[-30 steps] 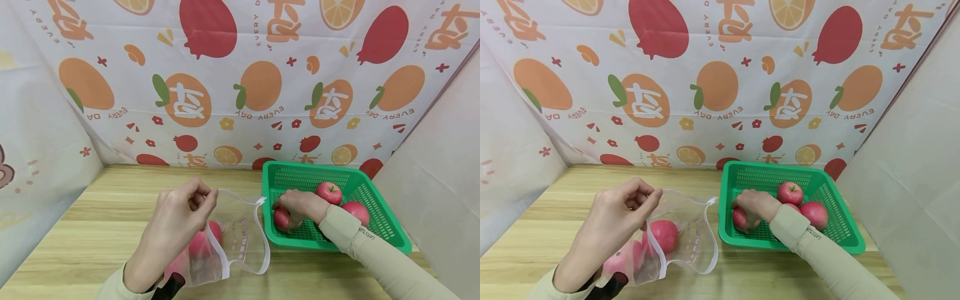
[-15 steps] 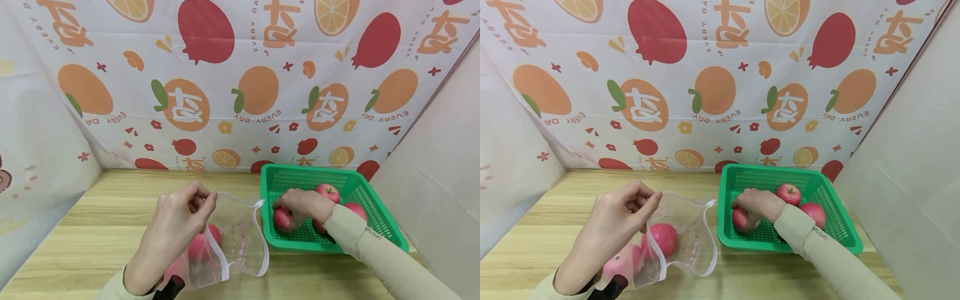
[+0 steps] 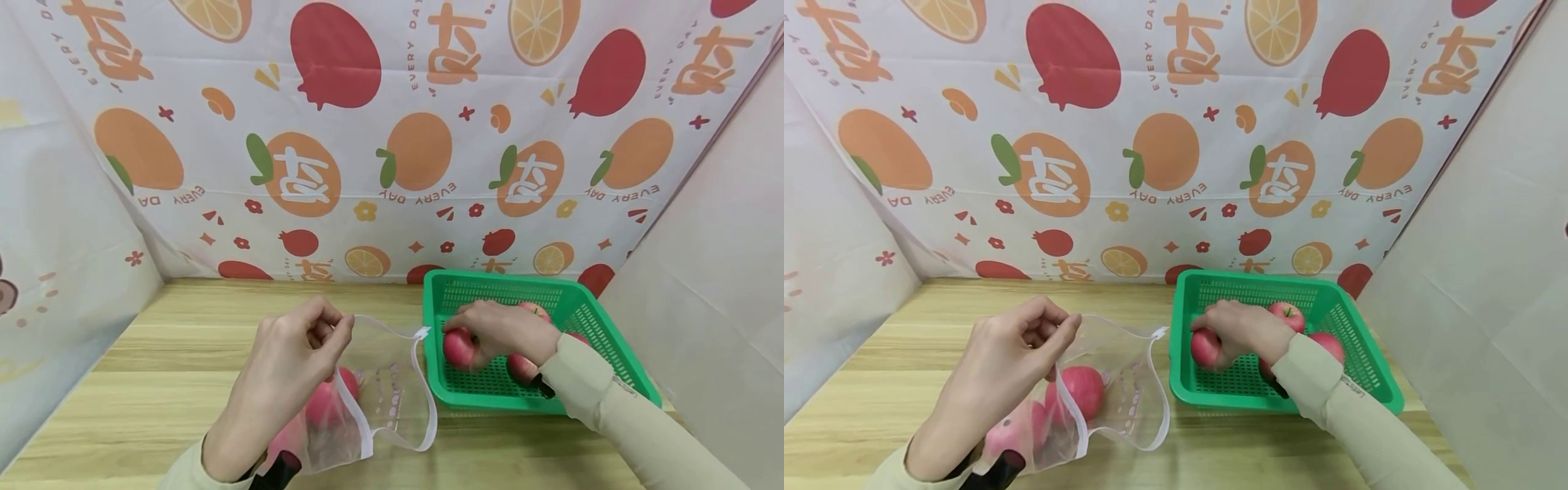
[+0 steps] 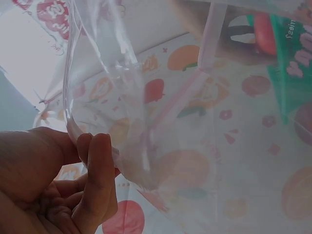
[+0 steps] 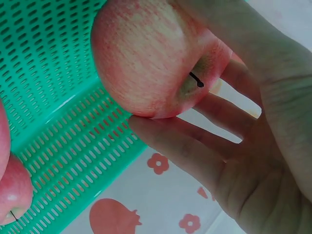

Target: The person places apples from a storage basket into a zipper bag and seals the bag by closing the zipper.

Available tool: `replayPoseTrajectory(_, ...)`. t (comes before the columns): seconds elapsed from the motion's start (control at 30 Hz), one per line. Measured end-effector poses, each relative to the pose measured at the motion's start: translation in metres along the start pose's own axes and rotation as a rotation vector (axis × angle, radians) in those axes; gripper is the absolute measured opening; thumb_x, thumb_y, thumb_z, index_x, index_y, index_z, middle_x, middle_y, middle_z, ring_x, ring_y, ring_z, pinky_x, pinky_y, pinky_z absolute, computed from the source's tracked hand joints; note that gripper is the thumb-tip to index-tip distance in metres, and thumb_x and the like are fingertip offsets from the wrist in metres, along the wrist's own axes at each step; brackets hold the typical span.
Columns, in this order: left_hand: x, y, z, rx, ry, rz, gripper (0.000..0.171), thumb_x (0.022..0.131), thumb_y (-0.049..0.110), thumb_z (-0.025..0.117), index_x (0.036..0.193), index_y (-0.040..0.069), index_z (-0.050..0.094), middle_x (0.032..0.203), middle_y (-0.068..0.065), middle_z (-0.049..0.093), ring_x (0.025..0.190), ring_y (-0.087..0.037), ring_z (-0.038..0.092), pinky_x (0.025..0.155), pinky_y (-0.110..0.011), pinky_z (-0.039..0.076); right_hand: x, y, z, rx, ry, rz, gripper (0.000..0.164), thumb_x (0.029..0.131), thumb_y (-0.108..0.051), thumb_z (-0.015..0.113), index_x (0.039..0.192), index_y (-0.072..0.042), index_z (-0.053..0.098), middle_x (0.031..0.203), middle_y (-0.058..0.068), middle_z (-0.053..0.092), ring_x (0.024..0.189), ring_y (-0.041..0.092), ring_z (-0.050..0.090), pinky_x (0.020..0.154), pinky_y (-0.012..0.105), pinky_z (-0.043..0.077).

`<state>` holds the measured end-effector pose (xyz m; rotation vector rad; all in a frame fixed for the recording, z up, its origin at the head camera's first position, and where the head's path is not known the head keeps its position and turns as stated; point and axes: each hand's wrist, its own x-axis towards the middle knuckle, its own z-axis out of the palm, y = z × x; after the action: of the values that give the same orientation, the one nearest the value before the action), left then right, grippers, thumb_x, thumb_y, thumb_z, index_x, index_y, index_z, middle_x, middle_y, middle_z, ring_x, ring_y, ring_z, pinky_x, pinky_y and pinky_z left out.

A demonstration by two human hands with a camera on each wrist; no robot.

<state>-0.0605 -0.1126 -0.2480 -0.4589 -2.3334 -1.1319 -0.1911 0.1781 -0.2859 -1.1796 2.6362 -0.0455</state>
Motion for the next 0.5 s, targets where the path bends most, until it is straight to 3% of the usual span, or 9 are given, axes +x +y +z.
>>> replayPoseTrajectory(0.17, 0.0, 0.0, 0.0, -0.004, -0.001, 0.003, 0.02, 0.088, -0.003, 0.073, 0.078, 0.012, 0.065, 0.056, 0.012, 0.055, 0.042, 0.007, 0.047, 0.043, -0.017, 0.042, -0.005, -0.004, -0.004, 0.004, 0.041, -0.005, 0.057, 0.073, -0.025, 0.092, 0.124, -0.015, 0.07, 0.114, -0.001, 0.071, 0.1, 0.017, 0.064, 0.082, 0.035, 0.058)
replayPoseTrajectory(0.37, 0.0, -0.001, 0.001, 0.0, 0.0, 0.004, 0.02, 0.088, -0.003, 0.072, 0.078, 0.012, 0.065, 0.057, 0.012, 0.055, 0.042, 0.007, 0.047, 0.043, -0.017, 0.042, -0.016, -0.01, -0.009, 0.054, 0.079, 0.139, 0.056, 0.074, -0.031, 0.09, 0.126, -0.029, 0.069, 0.118, -0.012, 0.066, 0.104, 0.013, 0.059, 0.07, 0.034, 0.055)
replayPoseTrajectory(0.5, 0.0, -0.001, 0.001, 0.001, 0.002, 0.009, 0.02, 0.088, -0.003, 0.073, 0.077, 0.012, 0.065, 0.056, 0.013, 0.055, 0.042, 0.008, 0.047, 0.043, -0.017, 0.042, -0.023, -0.011, -0.01, 0.046, 0.158, 0.09, 0.052, 0.076, -0.026, 0.088, 0.124, -0.028, 0.07, 0.117, -0.013, 0.066, 0.101, 0.013, 0.06, 0.076, 0.033, 0.055)
